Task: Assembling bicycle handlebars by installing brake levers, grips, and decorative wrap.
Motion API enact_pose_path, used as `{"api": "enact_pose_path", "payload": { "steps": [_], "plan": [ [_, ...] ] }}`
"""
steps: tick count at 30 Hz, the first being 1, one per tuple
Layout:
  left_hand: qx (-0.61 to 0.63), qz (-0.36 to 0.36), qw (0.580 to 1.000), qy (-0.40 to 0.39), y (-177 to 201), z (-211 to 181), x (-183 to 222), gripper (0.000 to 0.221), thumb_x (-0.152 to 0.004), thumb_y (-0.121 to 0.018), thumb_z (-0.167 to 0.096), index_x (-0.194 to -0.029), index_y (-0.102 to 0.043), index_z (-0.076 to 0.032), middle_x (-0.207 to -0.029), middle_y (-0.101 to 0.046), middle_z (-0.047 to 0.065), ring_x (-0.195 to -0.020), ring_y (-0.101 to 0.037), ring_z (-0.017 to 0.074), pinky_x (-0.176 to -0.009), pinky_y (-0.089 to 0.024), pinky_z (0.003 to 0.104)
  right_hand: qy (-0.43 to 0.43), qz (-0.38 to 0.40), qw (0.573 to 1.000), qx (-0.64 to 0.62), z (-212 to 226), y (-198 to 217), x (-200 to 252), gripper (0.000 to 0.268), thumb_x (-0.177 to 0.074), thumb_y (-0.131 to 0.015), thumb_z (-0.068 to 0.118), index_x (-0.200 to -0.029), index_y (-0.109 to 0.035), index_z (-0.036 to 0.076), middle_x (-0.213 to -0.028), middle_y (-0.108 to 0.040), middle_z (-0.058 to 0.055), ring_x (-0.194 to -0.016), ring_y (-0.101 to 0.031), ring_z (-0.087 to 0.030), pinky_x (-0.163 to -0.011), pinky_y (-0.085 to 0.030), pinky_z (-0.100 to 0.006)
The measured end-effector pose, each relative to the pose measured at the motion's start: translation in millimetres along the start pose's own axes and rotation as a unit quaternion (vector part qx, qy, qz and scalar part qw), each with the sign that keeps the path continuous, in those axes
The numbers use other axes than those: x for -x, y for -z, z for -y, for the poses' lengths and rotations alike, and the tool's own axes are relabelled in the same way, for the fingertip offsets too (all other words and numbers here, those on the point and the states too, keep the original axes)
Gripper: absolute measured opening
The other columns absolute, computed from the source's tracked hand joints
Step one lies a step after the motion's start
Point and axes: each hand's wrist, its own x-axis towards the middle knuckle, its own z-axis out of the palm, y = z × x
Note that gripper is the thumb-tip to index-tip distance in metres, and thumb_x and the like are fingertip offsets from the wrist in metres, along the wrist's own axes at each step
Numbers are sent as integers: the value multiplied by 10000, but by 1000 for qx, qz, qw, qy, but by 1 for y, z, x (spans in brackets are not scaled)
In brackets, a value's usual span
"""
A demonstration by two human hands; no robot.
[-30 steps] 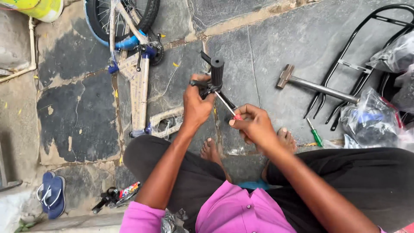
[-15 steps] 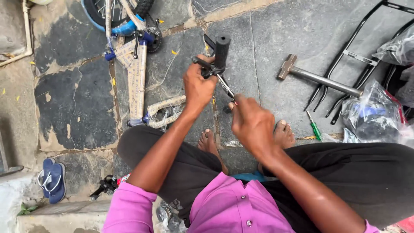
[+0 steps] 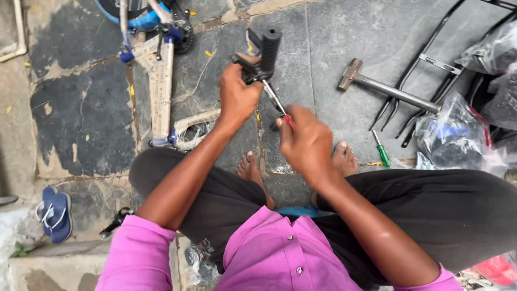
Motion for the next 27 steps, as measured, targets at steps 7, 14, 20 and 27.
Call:
{"api": "enact_pose_path", "payload": {
  "steps": [7,14,20,27],
  "plan": [
    [45,-1,999,8,-9,-1,7,423,-761,-664,100,-1170,-678,-5,-1009,-718,35,-879,-672,96,-720,-507,239,-74,10,994,-85,-18,23,-16,172,-958,-737,112,-1080,-705,-6,-794,-680,-98,-504,-537,-123,-414,-361,-262],
    [-34,10,999,-28,-17,-7,-6,412,-772,-759,50,-1179,-713,2,-956,-716,61,-814,-610,147,-732,-489,299,203,-94,938,264,-2,7,-2,189,-952,-747,196,-1037,-703,33,-807,-693,-98,-656,-579,-98,-561,-420,-230],
    [7,108,990,-88,8,-20,-1,484,-844,-807,23,-1286,-612,53,-1135,-668,64,-985,-637,126,-853,-525,278,-205,58,935,-283,-14,31,-18,288,-982,-681,256,-1060,-747,-14,-748,-684,-70,-444,-492,-70,-354,-344,-233],
    [133,113,978,113,33,-4,-37,366,-893,-810,-84,-1242,-725,-16,-956,-703,22,-669,-557,78,-542,-420,225,-135,65,989,11,93,116,40,304,-927,-714,260,-1153,-720,57,-780,-730,-48,-433,-444,-37,-348,-315,-219]
  ]
}}
